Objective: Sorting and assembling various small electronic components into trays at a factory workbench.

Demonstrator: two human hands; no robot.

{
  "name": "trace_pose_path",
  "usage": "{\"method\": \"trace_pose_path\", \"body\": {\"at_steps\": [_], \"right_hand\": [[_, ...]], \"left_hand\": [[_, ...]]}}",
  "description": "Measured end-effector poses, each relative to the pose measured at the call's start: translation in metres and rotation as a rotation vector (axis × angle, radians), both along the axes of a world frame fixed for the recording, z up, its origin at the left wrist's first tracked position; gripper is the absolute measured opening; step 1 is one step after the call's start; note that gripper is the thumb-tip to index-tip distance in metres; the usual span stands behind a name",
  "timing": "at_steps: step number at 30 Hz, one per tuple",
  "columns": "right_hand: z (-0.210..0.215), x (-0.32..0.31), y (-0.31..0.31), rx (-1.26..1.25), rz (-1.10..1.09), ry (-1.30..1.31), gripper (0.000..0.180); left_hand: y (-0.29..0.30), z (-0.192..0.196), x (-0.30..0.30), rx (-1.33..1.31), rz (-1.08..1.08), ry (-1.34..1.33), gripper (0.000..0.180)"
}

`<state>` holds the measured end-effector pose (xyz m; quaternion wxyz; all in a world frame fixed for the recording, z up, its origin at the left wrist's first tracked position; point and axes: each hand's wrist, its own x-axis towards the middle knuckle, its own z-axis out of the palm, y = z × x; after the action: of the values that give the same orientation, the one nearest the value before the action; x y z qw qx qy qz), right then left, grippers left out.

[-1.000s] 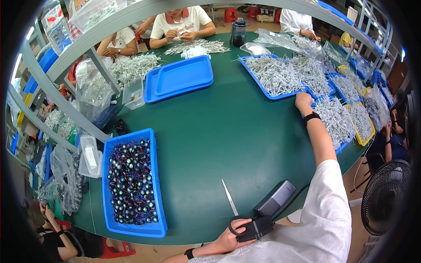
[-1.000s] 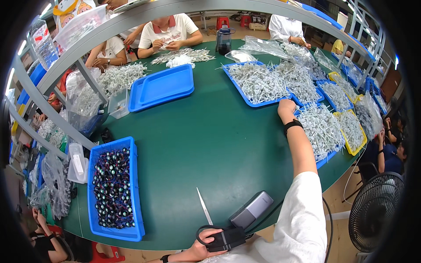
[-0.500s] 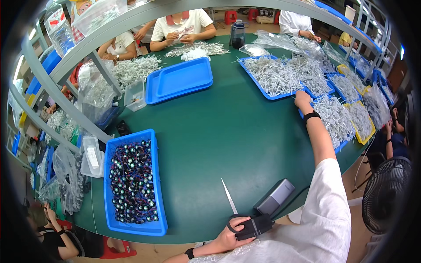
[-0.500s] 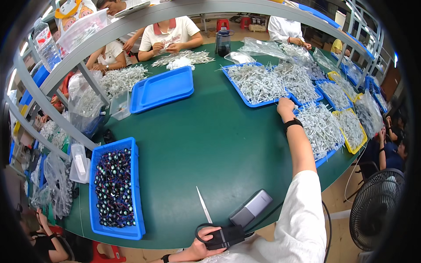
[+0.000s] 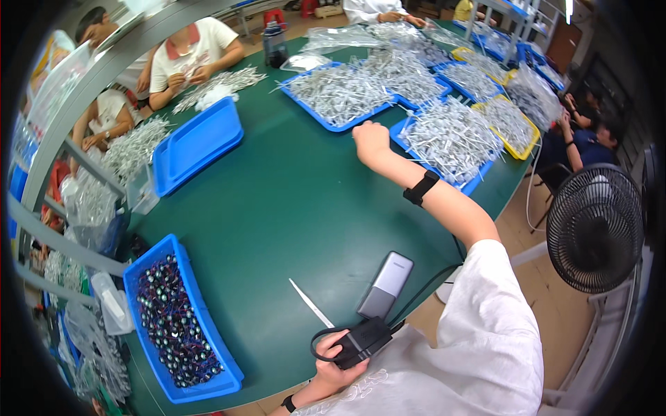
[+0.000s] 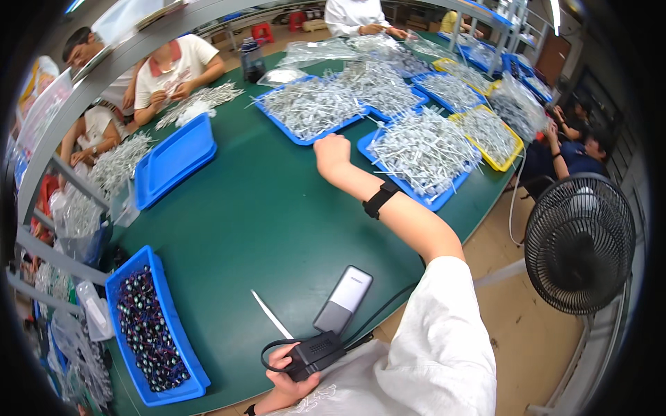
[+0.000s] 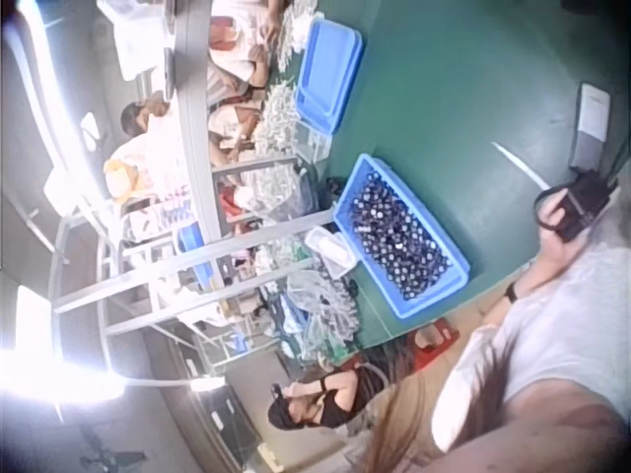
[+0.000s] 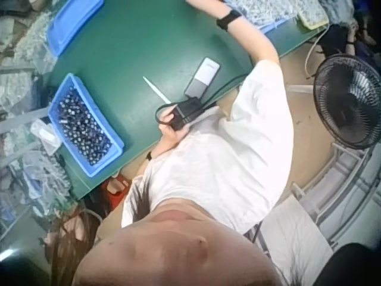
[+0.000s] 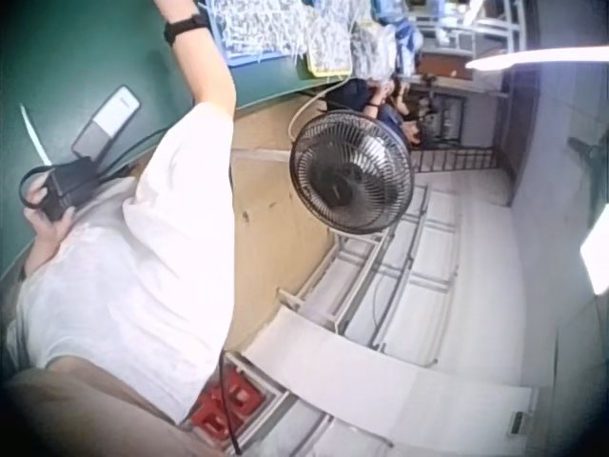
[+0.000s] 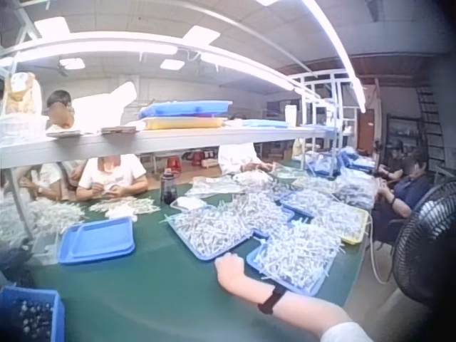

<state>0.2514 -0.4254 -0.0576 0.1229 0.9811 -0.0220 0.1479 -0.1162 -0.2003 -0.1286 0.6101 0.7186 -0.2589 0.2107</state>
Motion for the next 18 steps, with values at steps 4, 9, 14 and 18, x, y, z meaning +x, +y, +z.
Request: {"method": "trace_pose_path", "body": {"at_steps": [4, 9, 14, 18], "right_hand": [[0.023, -0.034, -0.035, 0.222, 0.084, -0.006, 0.014], [0.042, -0.069, -0.135, 0.587, -0.029, -0.209, 0.014], [0.039, -0.096, -0.216, 0.575, -0.062, -0.542, 0.016], [0.058, -0.111, -0.195, 0.672, -0.15, -0.548, 0.018]], "left_hand": [[0.0, -0.001, 0.0, 0.09, -0.001, -0.007, 0.069], [0.001, 0.0, -0.002, 0.039, -0.01, -0.012, 0.077], [0.0, 0.002, 0.0, 0.046, -0.029, -0.02, 0.076], [-0.001, 0.003, 0.001, 0.03, -0.017, -0.025, 0.075]]}}
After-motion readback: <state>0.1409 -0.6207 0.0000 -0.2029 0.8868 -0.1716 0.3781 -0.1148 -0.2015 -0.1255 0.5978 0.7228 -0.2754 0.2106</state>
